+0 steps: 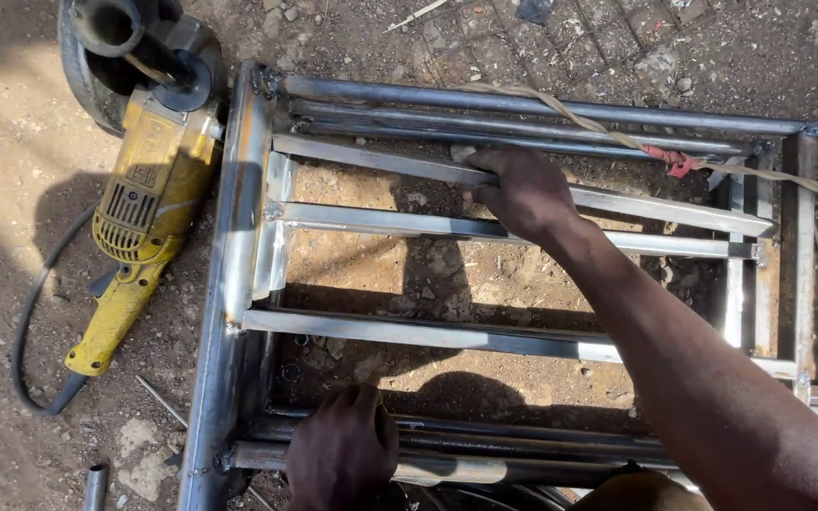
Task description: The person positions metal bars inside a welded metal frame on the ground, holding each bar in place while tack welding it with a welding torch, producing sparks. They use a tape measure to measure a bar and reposition bars within the frame before welding.
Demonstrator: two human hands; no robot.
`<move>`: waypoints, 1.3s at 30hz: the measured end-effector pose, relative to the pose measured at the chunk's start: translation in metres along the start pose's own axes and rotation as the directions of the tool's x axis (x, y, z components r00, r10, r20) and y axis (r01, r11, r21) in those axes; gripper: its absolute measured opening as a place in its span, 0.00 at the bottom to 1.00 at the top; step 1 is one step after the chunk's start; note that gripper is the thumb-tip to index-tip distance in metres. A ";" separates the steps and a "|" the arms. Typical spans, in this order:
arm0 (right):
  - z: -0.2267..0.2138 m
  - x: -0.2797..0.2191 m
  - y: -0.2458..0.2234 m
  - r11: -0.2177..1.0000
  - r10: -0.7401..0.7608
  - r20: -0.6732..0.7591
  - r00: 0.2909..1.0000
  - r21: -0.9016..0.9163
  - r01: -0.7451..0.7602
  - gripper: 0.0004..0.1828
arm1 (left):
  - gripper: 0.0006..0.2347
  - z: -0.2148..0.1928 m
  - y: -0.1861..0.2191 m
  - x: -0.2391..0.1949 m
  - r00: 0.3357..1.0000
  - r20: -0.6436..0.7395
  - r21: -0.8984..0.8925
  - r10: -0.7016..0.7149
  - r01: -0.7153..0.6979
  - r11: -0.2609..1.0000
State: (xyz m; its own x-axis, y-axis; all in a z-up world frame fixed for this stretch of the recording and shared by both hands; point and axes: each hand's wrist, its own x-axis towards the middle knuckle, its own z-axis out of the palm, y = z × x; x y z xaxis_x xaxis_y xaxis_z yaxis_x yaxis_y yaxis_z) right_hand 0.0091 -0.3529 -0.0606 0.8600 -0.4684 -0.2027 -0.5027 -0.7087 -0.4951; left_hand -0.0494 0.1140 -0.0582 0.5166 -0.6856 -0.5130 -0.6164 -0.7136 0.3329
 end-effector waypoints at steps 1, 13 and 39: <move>0.001 -0.006 -0.003 0.998 0.042 0.036 0.998 0.036 -0.043 0.22 | 0.22 -0.014 0.012 0.017 1.000 -0.001 0.005 -0.009 0.009 1.000; -0.021 0.004 -0.036 0.967 0.238 0.150 0.960 -0.132 -0.219 0.26 | 0.16 -0.089 0.068 0.071 0.995 -0.097 -0.127 -0.017 0.004 0.992; -0.040 -0.066 -0.073 0.972 0.229 0.163 0.960 -0.085 -0.217 0.26 | 0.13 -0.090 0.072 0.071 0.988 -0.144 -0.188 -0.061 0.033 0.982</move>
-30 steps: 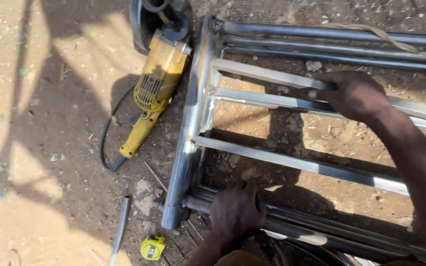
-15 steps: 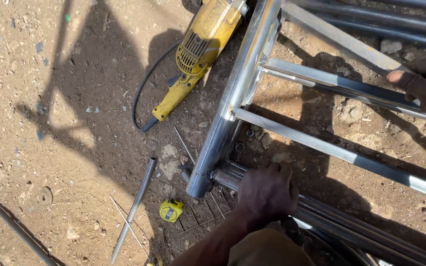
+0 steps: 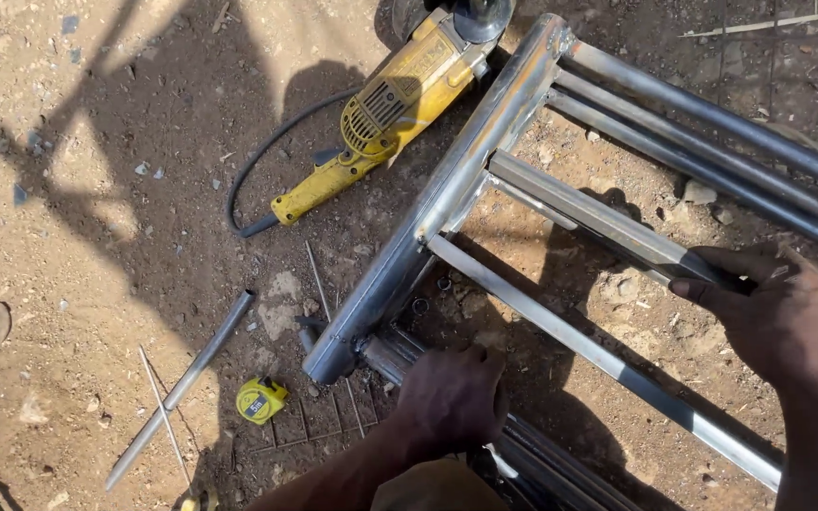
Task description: The person positions metal bars inside a welded metal frame on the ground, holding each bar in place while tack welding it with a welding torch, producing sparks. They use a tape measure to measure a bar and reposition bars within the frame before welding.
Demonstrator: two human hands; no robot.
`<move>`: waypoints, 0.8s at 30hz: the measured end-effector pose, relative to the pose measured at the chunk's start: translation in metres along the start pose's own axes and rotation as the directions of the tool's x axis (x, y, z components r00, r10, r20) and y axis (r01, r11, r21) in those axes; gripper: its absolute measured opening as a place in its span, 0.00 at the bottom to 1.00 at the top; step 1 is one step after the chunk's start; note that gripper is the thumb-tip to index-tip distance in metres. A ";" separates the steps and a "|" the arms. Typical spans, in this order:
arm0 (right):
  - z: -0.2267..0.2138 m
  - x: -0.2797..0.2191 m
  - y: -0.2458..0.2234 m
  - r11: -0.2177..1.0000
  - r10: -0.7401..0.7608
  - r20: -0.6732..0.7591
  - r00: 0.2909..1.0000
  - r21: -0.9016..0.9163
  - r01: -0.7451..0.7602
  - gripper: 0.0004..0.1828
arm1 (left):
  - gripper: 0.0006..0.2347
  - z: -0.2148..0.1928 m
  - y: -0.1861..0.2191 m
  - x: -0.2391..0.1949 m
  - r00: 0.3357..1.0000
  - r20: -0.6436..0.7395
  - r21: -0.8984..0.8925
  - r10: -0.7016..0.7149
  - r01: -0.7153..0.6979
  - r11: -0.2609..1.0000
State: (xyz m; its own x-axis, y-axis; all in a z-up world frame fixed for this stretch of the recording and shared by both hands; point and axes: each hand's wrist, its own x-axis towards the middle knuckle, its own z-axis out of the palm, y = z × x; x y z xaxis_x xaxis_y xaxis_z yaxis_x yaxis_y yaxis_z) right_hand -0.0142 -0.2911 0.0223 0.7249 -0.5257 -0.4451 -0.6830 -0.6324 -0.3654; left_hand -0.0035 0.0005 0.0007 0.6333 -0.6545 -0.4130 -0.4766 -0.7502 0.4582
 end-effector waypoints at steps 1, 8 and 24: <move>0.002 0.005 0.006 0.999 -0.045 -0.047 0.998 -0.011 0.045 0.28 | 0.13 0.000 0.002 0.001 1.000 0.012 0.006 -0.011 0.011 1.000; 0.010 0.016 0.028 0.949 -0.315 -0.085 0.945 -0.057 0.311 0.20 | 0.10 -0.003 -0.001 0.000 0.992 0.122 0.052 -0.032 0.026 0.998; 0.037 0.047 0.049 0.875 -0.483 -0.096 0.870 -0.010 0.485 0.23 | 0.09 0.006 -0.006 -0.004 0.999 0.031 0.108 0.011 -0.014 0.994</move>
State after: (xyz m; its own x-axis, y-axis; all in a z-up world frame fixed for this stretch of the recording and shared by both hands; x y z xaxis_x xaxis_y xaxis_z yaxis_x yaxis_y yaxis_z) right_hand -0.0172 -0.3257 -0.0471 0.9695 -0.2066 -0.1321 -0.2452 -0.8134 -0.5275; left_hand -0.0068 0.0066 -0.0054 0.6087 -0.6652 -0.4324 -0.5484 -0.7466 0.3765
